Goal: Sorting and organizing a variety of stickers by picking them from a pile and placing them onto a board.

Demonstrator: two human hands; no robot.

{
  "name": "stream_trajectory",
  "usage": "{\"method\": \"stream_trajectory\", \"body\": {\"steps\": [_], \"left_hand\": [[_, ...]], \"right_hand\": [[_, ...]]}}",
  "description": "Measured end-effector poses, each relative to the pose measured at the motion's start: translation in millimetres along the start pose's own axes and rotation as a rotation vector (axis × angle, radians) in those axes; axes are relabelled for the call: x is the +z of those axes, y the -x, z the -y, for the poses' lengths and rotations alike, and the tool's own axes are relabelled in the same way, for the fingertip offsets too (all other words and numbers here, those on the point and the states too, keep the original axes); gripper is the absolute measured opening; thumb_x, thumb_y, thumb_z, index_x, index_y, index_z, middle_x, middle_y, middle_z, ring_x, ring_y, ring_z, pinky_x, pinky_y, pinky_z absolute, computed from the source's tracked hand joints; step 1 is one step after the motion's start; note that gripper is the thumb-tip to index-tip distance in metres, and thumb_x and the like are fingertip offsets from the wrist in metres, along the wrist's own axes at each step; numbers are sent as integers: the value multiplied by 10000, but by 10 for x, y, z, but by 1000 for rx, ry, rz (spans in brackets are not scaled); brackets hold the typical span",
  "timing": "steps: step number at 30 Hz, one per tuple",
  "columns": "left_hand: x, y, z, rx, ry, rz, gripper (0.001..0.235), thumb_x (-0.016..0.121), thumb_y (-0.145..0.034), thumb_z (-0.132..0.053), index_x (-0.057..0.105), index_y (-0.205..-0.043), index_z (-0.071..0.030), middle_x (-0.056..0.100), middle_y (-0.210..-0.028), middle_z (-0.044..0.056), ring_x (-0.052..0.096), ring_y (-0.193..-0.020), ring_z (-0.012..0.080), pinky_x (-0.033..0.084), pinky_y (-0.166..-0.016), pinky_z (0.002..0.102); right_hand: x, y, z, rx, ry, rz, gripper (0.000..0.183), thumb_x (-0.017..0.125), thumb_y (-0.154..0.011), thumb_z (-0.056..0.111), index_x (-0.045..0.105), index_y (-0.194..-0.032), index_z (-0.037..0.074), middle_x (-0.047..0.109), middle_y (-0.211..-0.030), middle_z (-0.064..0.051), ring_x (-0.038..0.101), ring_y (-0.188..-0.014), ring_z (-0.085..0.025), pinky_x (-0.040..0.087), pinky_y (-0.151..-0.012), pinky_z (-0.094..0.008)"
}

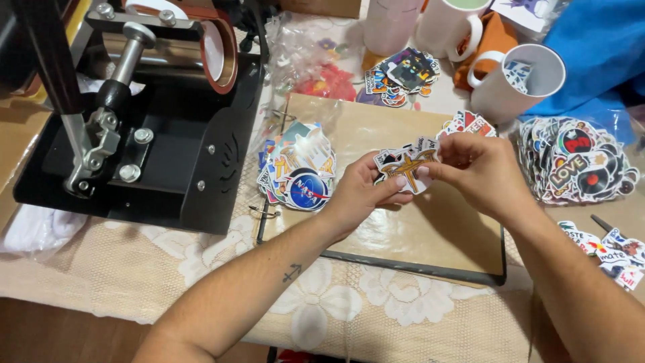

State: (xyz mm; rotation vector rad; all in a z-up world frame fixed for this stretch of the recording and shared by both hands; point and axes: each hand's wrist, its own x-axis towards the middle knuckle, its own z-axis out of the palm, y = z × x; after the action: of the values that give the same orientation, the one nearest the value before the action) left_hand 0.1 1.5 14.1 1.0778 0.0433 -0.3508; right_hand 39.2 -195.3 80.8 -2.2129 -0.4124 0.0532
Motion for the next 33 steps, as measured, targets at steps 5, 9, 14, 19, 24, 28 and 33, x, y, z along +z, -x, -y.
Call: {"method": "stream_trajectory", "body": {"steps": [5, 9, 14, 19, 24, 28, 33], "left_hand": [[3, 13, -20, -9, -7, 9, 402, 676, -913, -216, 556, -1272, -80, 744, -1062, 127, 760, -830, 249, 614, -688, 303], [19, 36, -39, -17, -10, -10, 399, 689, -893, -162, 566, -1258, -57, 707, -1127, 158, 751, -771, 276, 613, -653, 309], [29, 44, -42, 26, 6, 10, 324, 677, -910, -143, 574, -1194, -26, 710, -1095, 174, 754, -831, 313, 629, -665, 324], [12, 26, -11, 54, 40, 22, 225, 656, -929, -110, 563, -1110, -13, 719, -1023, 214, 760, -875, 335, 619, -648, 336], [-1, 29, 18, 51, 0, 61, 269, 669, -924, -157, 599, -1158, -46, 719, -1006, 117, 759, -862, 291, 616, -648, 345], [2, 29, 30, 55, -8, 50, 294, 667, -925, -151, 597, -1192, -47, 730, -1013, 132, 758, -848, 298, 621, -653, 344], [-30, -19, 126, 78, 156, 103, 362, 674, -924, -64, 579, -1264, 11, 682, -1139, 175, 717, -894, 378, 638, -796, 416]], "right_hand": [[-64, 27, 29, 96, -122, 47, 151, 806, -831, 61, 798, -977, 21, 750, -780, -53, 573, -689, -66, 476, -631, -210], [-159, 4, -44, 281, -179, 246, 474, 690, -873, 56, 666, -1345, 83, 772, -1016, -77, 684, -835, -147, 602, -808, -292], [-431, -74, 123, 311, 3, 403, 533, 618, -917, 96, 596, -1439, 196, 770, -1051, -57, 702, -929, -150, 553, -826, -302], [-694, -348, 556, 261, 127, 236, 361, 633, -932, 3, 706, -1275, 87, 812, -978, -126, 749, -869, -184, 553, -741, -296], [-347, -1363, 472, -438, 310, -176, 22, 708, -1073, 76, 708, -1084, 56, 724, -1004, -30, 538, -893, -107, 405, -660, -346], [182, -2116, 724, -249, 437, 29, 286, 573, -1069, 190, 413, -835, 149, 375, -758, -12, 298, -701, -161, 258, -587, -423], [550, -2330, 1279, -63, 198, 810, 377, 656, -838, -125, 726, -1172, 36, 756, -929, -129, 722, -829, -224, 614, -748, -355]]}}
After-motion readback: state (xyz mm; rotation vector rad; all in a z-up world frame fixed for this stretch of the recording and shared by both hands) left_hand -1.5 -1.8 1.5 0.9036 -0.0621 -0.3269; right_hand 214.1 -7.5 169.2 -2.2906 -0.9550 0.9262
